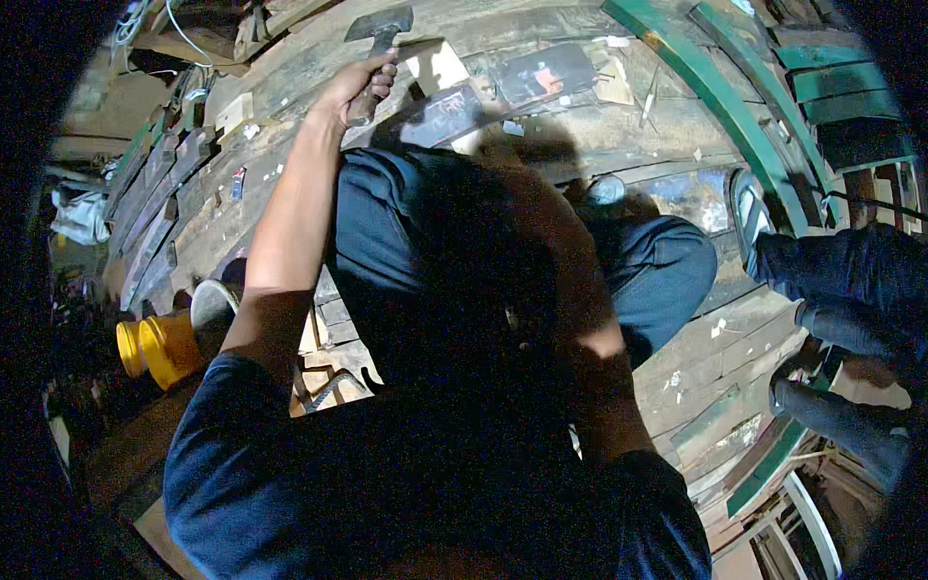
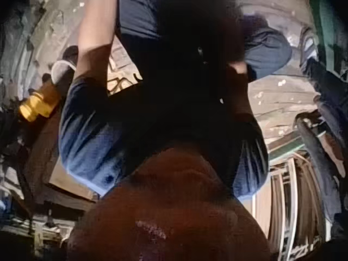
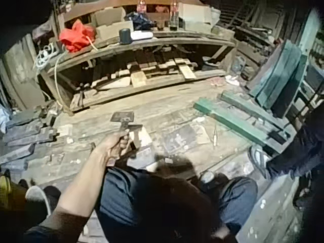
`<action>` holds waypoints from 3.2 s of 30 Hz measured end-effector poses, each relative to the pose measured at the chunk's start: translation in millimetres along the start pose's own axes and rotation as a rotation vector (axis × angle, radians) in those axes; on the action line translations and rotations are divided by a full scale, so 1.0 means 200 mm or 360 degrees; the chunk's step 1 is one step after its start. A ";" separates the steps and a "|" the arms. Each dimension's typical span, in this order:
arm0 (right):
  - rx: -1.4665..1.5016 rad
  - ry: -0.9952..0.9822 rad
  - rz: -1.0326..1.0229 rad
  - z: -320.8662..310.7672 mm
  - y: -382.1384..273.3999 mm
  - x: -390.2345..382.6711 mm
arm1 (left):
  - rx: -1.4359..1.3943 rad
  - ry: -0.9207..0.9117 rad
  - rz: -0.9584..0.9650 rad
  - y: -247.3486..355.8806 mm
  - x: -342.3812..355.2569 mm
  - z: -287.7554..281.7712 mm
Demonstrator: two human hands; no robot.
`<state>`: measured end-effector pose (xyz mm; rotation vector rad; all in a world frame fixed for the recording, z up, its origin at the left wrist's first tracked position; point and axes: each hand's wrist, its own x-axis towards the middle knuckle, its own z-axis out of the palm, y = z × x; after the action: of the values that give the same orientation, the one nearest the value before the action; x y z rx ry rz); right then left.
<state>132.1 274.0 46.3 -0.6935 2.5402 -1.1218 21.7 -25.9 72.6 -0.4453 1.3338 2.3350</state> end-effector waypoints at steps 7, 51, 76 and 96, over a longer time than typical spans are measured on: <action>-0.0264 0.0289 -0.0221 -0.64 -0.02 0.00 | 0.0291 0.0193 -0.0027 0.01 0.03 -0.18; -0.1335 0.0286 -0.0105 0.07 0.72 0.53 | 0.2013 -0.0178 -0.0848 0.00 0.32 0.24; -0.1400 0.0440 -0.0141 0.10 0.73 0.52 | 0.1563 -0.0146 -0.1082 0.13 0.30 0.22; -0.1324 0.0426 -0.0196 0.10 0.74 0.49 | 0.1973 -0.0188 -0.1014 0.05 0.27 0.32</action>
<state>10.7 295.8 -83.6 -0.9293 3.2237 -0.1237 -35.7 35.4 86.6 -0.2381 1.8847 0.7581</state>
